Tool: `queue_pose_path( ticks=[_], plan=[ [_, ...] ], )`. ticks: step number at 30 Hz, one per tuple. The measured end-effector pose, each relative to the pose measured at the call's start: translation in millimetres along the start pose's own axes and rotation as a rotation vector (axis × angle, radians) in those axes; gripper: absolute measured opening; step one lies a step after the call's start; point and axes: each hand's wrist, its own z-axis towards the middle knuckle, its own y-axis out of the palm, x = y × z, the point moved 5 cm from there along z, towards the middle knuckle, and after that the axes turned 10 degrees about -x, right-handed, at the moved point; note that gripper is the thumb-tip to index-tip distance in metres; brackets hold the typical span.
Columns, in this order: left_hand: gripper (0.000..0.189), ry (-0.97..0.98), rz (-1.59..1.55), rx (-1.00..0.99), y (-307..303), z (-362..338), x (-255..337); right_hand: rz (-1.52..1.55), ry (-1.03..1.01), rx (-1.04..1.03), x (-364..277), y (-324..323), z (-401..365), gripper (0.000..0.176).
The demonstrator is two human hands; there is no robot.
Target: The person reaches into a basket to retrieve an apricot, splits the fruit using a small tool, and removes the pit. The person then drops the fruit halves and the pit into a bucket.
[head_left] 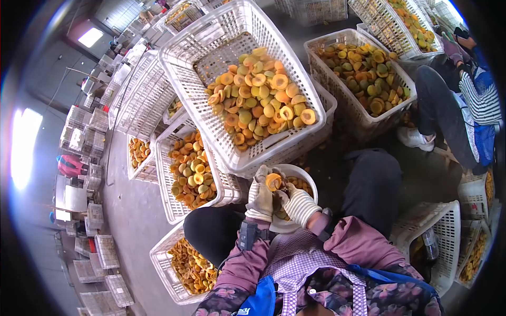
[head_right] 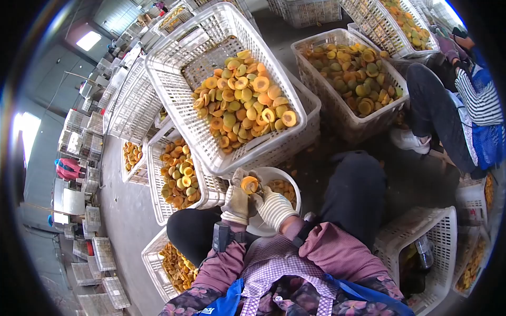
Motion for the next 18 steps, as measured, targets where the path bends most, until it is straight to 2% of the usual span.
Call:
queue_pose_path(
  ticks=[1, 3, 6, 8, 9, 11, 12, 14, 16, 17, 18],
  plan=[
    [0.034, 0.000, 0.000, 0.001, 3.2, -0.7, 0.7, 0.111, -0.050, 0.053, 0.3, 1.6, 2.0, 0.042],
    [0.035, 0.012, -0.098, -0.032, 11.7, -3.9, 0.5, 0.150, -0.007, 0.022, 9.3, 9.5, 3.5, 0.043],
    [0.040, 0.060, -0.091, -0.037, 12.4, -4.3, -0.9, 0.326, -0.098, 0.051, 15.0, 22.3, 7.8, 0.040],
    [0.041, 0.098, -0.084, -0.063, 10.9, -3.8, -1.5, 0.746, -0.118, -0.002, 5.5, 23.9, 4.3, 0.038],
    [0.042, 0.110, -0.079, -0.082, 10.7, -4.3, -2.2, 0.748, -0.116, -0.001, 2.2, 20.0, 1.2, 0.038],
    [0.042, 0.116, -0.070, -0.102, 18.3, -7.6, 2.5, 0.731, 0.097, -0.148, -3.9, 16.3, -6.6, 0.037],
    [0.040, 0.176, -0.033, -0.149, 25.3, -10.7, 7.6, 0.737, 0.100, -0.146, 3.3, 22.3, -3.4, 0.037],
    [0.039, 0.236, 0.004, -0.202, 31.1, -13.1, 11.7, 0.272, -0.064, 0.042, 1.4, 15.3, 4.4, 0.042],
    [0.037, 0.018, -0.010, -0.063, 14.9, -11.2, -2.4, 0.167, 0.000, 0.024, -5.1, 4.5, -5.0, 0.045],
    [0.037, 0.021, -0.009, -0.065, 13.9, -9.6, -1.9, 0.060, 0.063, 0.003, -11.8, -0.9, -9.7, 0.047],
    [0.036, 0.053, -0.124, -0.071, 13.2, -6.6, -1.4, 0.051, 0.022, 0.046, -12.5, -1.0, -11.1, 0.049]
  ],
)
